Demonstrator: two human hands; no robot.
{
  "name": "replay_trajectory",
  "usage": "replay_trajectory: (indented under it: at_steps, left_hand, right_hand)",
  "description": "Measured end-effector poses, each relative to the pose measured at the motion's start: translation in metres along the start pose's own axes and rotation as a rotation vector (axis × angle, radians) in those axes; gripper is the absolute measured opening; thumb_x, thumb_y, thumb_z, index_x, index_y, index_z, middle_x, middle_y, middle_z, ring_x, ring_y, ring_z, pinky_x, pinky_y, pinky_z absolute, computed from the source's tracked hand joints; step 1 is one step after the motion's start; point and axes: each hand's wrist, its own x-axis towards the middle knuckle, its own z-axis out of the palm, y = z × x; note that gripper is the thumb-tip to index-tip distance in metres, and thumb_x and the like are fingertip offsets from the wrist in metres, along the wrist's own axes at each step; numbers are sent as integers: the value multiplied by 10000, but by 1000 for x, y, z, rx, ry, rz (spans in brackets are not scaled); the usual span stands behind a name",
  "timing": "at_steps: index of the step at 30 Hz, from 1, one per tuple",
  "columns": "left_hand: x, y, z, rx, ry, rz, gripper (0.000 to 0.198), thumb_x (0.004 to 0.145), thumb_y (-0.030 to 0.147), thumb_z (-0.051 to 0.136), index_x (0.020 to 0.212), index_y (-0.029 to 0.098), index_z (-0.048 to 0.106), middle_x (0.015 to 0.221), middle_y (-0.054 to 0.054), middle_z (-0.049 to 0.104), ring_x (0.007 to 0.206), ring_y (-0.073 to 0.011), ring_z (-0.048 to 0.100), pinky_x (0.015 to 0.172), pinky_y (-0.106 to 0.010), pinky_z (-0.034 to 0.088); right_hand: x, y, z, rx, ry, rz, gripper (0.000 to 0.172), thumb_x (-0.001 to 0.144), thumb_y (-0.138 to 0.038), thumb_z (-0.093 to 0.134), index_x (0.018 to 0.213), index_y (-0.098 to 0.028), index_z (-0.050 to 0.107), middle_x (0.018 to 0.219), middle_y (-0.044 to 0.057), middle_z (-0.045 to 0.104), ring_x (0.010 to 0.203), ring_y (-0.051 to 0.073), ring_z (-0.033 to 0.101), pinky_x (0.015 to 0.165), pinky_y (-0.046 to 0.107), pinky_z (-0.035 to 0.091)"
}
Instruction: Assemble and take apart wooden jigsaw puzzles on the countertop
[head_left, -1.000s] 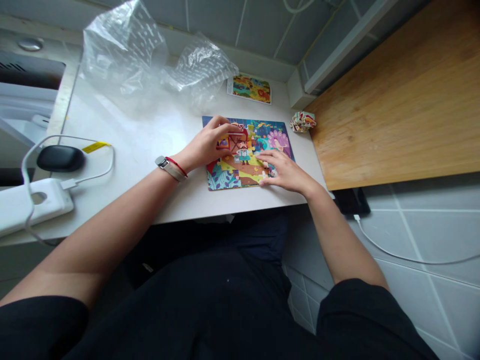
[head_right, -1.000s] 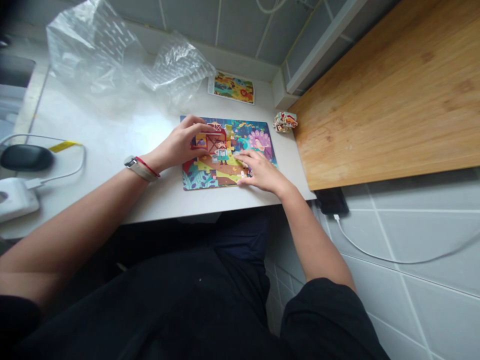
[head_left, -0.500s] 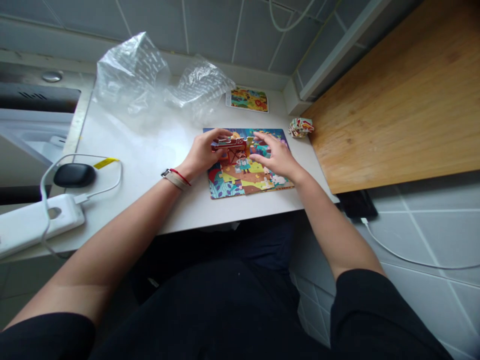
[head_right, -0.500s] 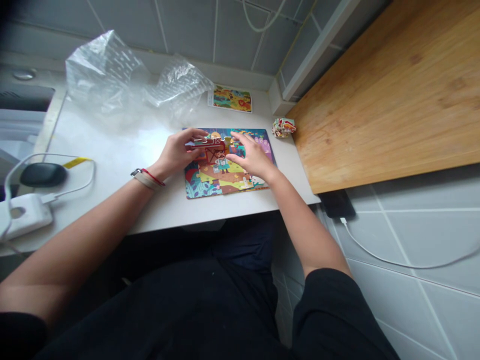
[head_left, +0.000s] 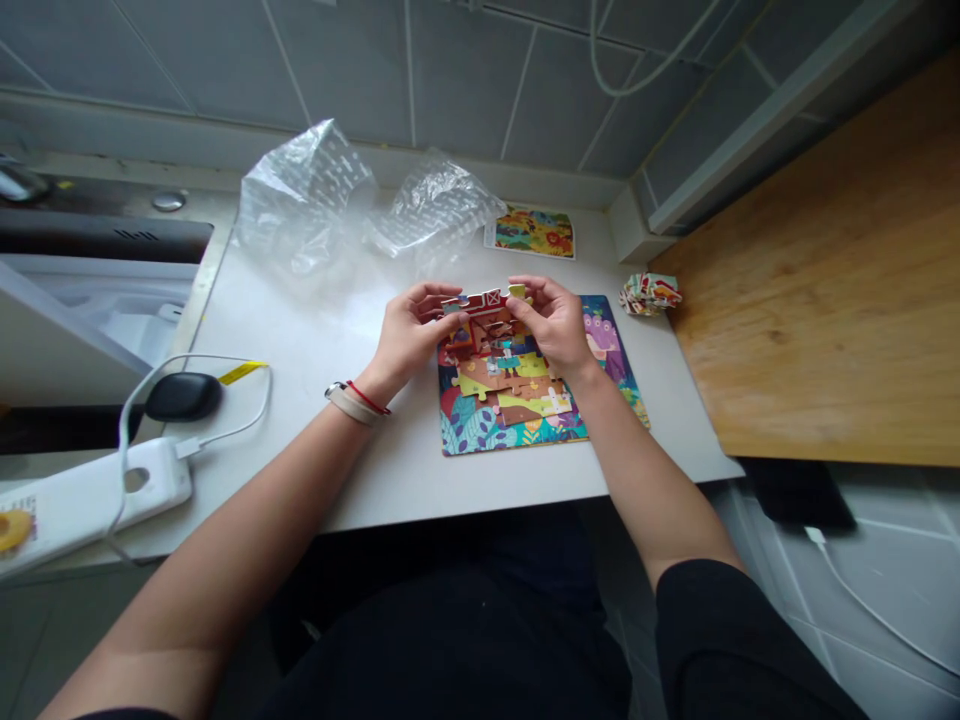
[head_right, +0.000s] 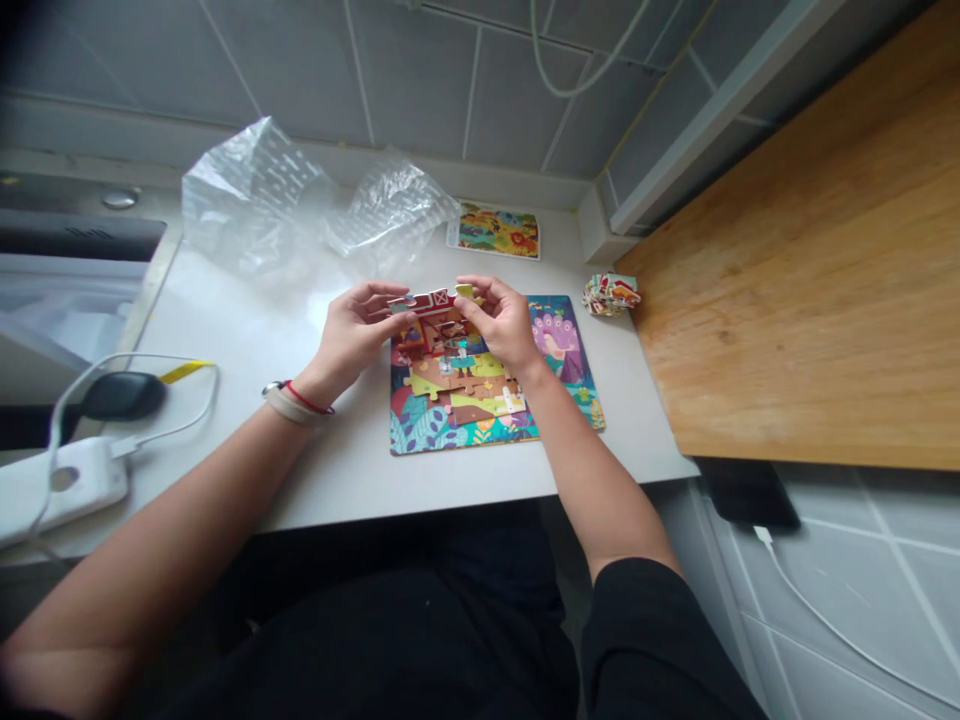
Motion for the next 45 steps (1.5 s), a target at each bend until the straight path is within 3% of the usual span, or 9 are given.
replay_trajectory:
  at_steps: [3, 9, 17, 23, 28, 33, 36, 41, 45]
  left_hand:
    - [0, 2, 0, -15, 8, -47, 417, 733, 390, 878, 1040, 183, 686, 1063, -79, 792, 961, -240, 774, 860, -382, 643]
    - [-2, 6, 2, -59, 54, -134, 435, 734, 424, 912, 1048, 197, 714, 1097, -80, 792, 963, -246, 777, 863, -390, 660]
    - [-4, 2, 3, -76, 37, -214, 404, 792, 470, 871, 1073, 234, 703, 1130, -73, 791, 980, -256, 787, 835, -381, 675]
    - [-8, 2, 7, -138, -91, -230, 404, 792, 438, 864, 1110, 254, 695, 1118, -66, 797, 953, -250, 794, 839, -390, 684]
    - [-8, -2, 6, -129, -77, -221, 391, 802, 413, 862, 1117, 246, 701, 1098, -67, 803, 954, -253, 795, 877, -403, 677]
    - [-8, -1, 5, -125, -48, -235, 422, 903, 490, 759, 1237, 241, 691, 1194, -93, 788, 1030, -273, 780, 859, -406, 676]
    - [-10, 5, 6, -168, -80, -264, 453, 946, 514, 707, 1317, 256, 676, 1239, -91, 778, 1055, -276, 773, 835, -390, 678]
    - [-15, 13, 10, -246, -229, -236, 445, 958, 440, 726, 1365, 269, 672, 1311, -94, 753, 1184, -283, 732, 953, -382, 647]
    - [-18, 9, 13, -270, -284, -183, 599, 906, 327, 800, 1460, 222, 599, 1332, -120, 742, 1191, -276, 727, 1007, -383, 621]
  right_hand:
    - [-7, 3, 7, 49, 41, 51, 552, 849, -637, 766, 1254, -270, 693, 1082, 37, 763, 998, 227, 735, 940, 391, 636]
    - [-16, -1, 5, 83, -31, 137, 629, 889, -524, 765, 1443, -281, 593, 1216, 66, 764, 1104, 264, 739, 1049, 458, 616]
    - [-20, -5, 4, 94, -60, 190, 632, 937, -464, 735, 1525, -334, 545, 1069, 24, 797, 978, 252, 771, 960, 478, 662]
    - [-28, -1, 12, -35, -37, 112, 555, 959, -457, 719, 1491, -369, 590, 1204, 16, 770, 1001, 240, 752, 974, 458, 642]
    - [-28, -4, 12, -71, 42, 90, 550, 952, -475, 724, 1469, -330, 604, 1141, 41, 780, 954, 249, 753, 943, 468, 646]
    - [-24, -3, 13, 106, 93, 175, 499, 892, -530, 774, 1303, -265, 672, 1101, 65, 803, 1001, 258, 773, 946, 441, 643]
    - [-25, -2, 16, 141, 42, 207, 471, 855, -545, 801, 1202, -244, 699, 1078, 67, 804, 954, 249, 770, 888, 405, 640]
    - [-26, 2, 17, -28, 12, 101, 363, 858, -490, 803, 1113, -239, 738, 1047, 52, 738, 748, 172, 660, 747, 339, 584]
    - [-25, 5, 15, -31, 5, 107, 358, 833, -466, 830, 1076, -241, 693, 946, 21, 699, 656, 143, 572, 649, 303, 521]
